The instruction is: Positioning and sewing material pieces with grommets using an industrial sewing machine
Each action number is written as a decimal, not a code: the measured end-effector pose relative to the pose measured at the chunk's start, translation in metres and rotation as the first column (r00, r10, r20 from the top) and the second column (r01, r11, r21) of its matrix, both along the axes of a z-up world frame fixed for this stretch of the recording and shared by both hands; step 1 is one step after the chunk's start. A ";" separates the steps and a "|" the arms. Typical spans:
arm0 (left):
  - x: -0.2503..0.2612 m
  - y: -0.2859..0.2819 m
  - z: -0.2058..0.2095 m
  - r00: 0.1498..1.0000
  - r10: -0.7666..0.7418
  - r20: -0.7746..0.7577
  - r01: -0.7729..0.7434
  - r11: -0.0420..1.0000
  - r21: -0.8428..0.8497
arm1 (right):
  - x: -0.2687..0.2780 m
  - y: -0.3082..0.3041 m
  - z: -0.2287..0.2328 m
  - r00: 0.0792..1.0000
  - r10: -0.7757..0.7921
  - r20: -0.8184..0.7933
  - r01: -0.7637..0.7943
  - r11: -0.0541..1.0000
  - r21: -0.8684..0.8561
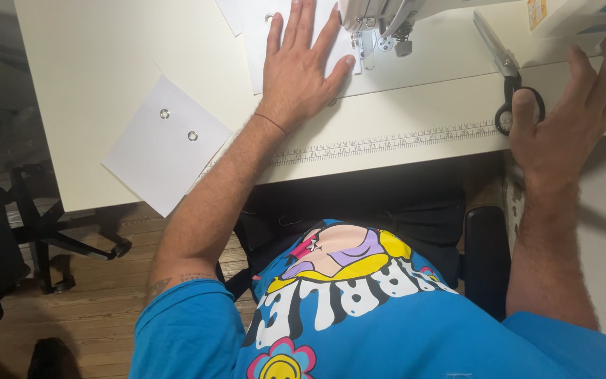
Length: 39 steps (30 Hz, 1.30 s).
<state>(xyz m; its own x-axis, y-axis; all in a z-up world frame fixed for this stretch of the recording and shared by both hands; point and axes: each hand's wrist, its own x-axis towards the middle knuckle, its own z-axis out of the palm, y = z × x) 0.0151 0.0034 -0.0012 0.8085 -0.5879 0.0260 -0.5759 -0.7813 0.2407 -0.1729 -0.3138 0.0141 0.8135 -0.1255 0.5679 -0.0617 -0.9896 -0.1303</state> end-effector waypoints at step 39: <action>0.038 -0.006 -0.023 0.943 0.071 0.324 -0.011 0.983 -0.184 | 0.000 0.002 -0.004 0.998 0.047 -0.042 -0.046 0.999 0.024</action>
